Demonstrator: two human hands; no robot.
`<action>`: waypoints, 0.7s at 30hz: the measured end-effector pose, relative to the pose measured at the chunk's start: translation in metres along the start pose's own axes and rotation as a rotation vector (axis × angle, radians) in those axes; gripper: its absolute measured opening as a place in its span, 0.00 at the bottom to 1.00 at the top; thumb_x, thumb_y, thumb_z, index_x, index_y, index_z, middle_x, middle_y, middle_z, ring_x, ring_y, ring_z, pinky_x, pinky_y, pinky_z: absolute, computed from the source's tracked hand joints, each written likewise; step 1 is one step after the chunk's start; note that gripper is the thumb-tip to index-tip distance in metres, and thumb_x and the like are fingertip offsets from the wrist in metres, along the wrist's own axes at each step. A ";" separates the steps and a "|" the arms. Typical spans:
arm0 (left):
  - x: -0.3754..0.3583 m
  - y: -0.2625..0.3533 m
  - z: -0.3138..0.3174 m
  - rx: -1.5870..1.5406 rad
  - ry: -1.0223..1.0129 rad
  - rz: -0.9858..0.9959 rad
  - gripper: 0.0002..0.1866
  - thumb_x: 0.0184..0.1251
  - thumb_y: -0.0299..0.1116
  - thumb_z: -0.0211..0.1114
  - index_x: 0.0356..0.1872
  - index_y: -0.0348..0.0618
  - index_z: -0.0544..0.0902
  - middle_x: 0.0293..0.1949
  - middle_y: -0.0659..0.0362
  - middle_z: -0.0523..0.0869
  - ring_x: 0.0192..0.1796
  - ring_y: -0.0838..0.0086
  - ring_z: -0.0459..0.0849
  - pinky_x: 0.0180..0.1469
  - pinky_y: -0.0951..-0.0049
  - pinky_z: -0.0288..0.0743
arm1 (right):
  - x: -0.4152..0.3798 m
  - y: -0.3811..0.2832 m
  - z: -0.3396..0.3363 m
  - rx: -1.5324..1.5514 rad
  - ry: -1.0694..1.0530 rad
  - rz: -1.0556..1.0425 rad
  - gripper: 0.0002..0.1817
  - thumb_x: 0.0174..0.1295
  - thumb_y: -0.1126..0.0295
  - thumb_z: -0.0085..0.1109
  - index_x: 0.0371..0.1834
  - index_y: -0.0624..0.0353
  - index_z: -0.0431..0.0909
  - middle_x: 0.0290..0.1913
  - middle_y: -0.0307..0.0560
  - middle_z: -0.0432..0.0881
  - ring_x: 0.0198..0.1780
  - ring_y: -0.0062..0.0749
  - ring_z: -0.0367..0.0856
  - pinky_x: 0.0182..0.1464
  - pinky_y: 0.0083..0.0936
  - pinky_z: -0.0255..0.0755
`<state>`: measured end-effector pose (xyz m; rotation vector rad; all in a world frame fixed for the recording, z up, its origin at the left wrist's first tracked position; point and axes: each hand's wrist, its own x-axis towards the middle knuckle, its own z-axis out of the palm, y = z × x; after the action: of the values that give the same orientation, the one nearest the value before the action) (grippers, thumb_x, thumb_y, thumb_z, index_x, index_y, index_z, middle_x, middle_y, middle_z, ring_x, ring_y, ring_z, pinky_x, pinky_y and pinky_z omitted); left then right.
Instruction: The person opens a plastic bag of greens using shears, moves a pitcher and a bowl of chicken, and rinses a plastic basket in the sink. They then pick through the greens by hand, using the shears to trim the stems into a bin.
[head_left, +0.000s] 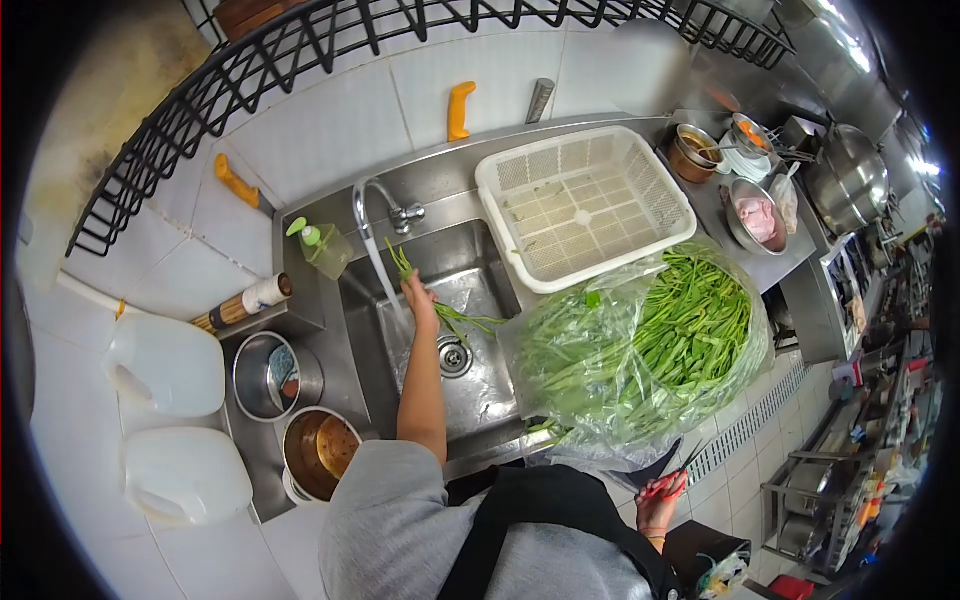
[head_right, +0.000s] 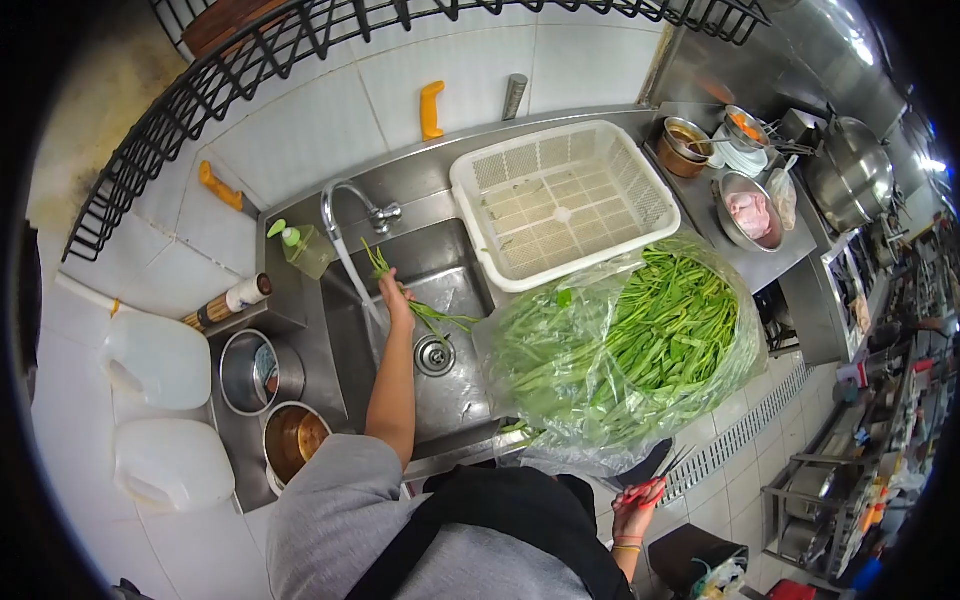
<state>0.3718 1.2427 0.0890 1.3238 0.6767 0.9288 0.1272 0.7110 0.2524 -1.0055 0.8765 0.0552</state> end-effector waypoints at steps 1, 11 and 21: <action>-0.014 0.020 -0.013 -0.341 -0.066 -0.281 0.23 0.61 0.48 0.59 0.49 0.44 0.68 0.31 0.62 0.72 0.24 0.74 0.69 0.29 0.73 0.66 | 0.006 0.000 -0.002 -0.009 -0.016 0.019 0.29 0.54 0.33 0.42 0.17 0.49 0.64 0.17 0.38 0.66 0.17 0.28 0.66 0.19 0.21 0.61; -0.044 0.127 -0.049 -0.291 -0.286 -0.348 0.15 0.68 0.41 0.51 0.46 0.41 0.74 0.34 0.59 0.77 0.21 0.83 0.64 0.22 0.83 0.60 | 0.031 -0.014 0.012 -0.110 -0.189 -0.017 0.31 0.56 0.33 0.40 0.18 0.51 0.65 0.18 0.39 0.67 0.19 0.29 0.68 0.20 0.22 0.62; -0.053 0.131 -0.049 -0.250 -0.160 -0.198 0.16 0.67 0.38 0.54 0.51 0.41 0.70 0.26 0.66 0.68 0.21 0.84 0.65 0.22 0.84 0.61 | 0.043 -0.021 -0.024 -0.104 -0.210 -0.041 0.30 0.56 0.33 0.40 0.20 0.52 0.65 0.21 0.39 0.69 0.19 0.28 0.69 0.19 0.22 0.63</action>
<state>0.2807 1.2210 0.2059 1.0749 0.5378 0.7132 0.1500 0.6671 0.2335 -1.0931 0.6663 0.1702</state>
